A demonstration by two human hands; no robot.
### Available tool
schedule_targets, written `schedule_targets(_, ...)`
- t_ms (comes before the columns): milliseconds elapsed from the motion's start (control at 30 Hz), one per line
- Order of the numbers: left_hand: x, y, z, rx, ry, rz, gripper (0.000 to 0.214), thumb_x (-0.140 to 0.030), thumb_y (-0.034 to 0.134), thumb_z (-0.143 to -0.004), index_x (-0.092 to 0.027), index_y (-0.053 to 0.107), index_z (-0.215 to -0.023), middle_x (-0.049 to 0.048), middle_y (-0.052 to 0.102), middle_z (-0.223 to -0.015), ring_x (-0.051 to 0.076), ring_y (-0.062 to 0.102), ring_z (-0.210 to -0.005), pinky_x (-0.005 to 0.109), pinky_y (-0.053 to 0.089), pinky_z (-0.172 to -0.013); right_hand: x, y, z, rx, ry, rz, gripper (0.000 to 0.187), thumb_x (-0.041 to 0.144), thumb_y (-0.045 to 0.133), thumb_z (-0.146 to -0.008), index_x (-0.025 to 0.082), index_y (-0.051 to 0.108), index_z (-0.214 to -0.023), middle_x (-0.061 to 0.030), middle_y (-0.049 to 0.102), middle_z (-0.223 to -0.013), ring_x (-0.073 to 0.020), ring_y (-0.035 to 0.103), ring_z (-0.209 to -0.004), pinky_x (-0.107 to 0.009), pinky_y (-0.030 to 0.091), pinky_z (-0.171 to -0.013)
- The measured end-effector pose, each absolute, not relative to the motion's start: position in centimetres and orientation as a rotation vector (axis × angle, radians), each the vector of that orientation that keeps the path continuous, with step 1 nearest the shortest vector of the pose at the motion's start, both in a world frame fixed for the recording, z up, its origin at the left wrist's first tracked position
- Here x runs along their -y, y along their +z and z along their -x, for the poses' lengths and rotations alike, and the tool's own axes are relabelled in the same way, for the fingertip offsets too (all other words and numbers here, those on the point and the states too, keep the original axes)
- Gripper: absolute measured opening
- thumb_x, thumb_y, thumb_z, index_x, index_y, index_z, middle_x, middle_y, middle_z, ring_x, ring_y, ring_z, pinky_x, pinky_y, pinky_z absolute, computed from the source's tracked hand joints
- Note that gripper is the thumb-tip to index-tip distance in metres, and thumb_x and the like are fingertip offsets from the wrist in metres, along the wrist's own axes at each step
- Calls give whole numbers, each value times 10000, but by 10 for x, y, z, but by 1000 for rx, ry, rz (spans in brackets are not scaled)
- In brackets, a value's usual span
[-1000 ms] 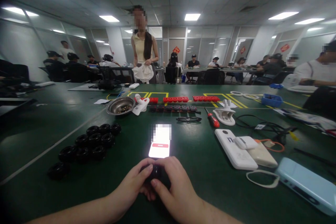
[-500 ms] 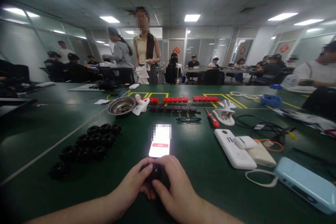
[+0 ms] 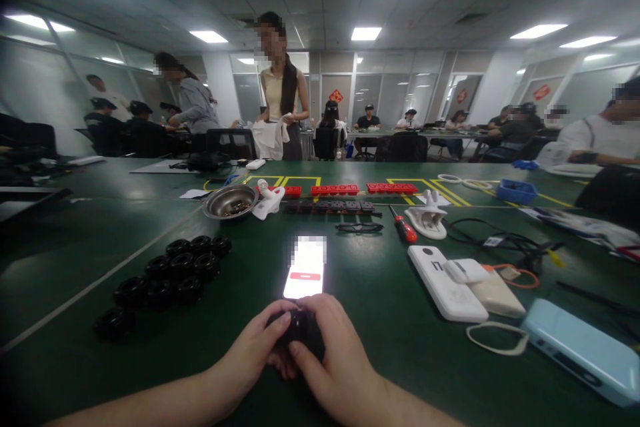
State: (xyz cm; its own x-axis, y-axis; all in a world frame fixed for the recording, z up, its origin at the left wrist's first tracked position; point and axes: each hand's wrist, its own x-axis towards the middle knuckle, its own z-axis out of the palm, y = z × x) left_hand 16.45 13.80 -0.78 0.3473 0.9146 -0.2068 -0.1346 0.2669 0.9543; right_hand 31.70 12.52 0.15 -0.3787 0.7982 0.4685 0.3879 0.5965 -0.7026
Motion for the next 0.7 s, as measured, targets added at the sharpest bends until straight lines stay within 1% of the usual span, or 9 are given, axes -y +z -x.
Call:
schedule_targets(67, -138, -9, -165, -942, 881, -1049, 348, -459, 526, -692, -155, 470, -853, -21, 576, -572, 93, 549, -376, 189, 377, -376, -126, 0, -318, 1958, 599, 1011, 372, 197, 536, -747, 197, 419, -1100, -73, 512, -996, -206, 497, -895, -341, 430, -771)
schedule_targets(133, -138, -10, -165, -939, 883, -1050, 341, -460, 546, -675, -161, 470, -821, -36, 558, -553, 85, 534, -358, 184, 364, -367, -127, 0, -318, 1960, 602, 1069, 292, 240, 531, -760, 190, 472, -1042, -66, 541, -931, -204, 520, -841, -335, 440, -728)
schedule_targets(233, -139, -10, -165, -927, 870, -1045, 360, -475, 559, -658, -165, 469, -816, -42, 552, -539, 84, 530, -351, 181, 354, -360, -128, 2, -318, 2009, 653, 1067, 181, 232, 502, -788, 195, 523, -964, -49, 570, -875, -186, 541, -798, -315, 445, -703)
schedule_targets(367, -139, -8, -165, -922, 856, -1040, 399, -510, 525, -673, -152, 479, -842, -16, 584, -581, 94, 556, -381, 183, 368, -372, -128, 6, -317, 2015, 693, 986, 235, 192, 509, -783, 210, 509, -1017, -49, 566, -933, -183, 535, -845, -314, 440, -741)
schedule_targets(467, -138, -7, -165, -925, 863, -1042, 423, -525, 510, -676, -146, 478, -860, -16, 585, -570, 97, 560, -383, 182, 372, -371, -127, 6, -317, 2016, 687, 951, 289, 159, 501, -781, 220, 491, -1063, -55, 555, -970, -190, 523, -883, -328, 431, -771)
schedule_targets(700, -138, -6, -165, -921, 861, -1050, 383, -485, 516, -691, -149, 463, -869, -18, 589, -561, 92, 562, -386, 174, 373, -373, -128, 2, -318, 2023, 656, 936, 318, 151, 506, -786, 231, 472, -1091, -55, 542, -997, -191, 512, -908, -340, 425, -792)
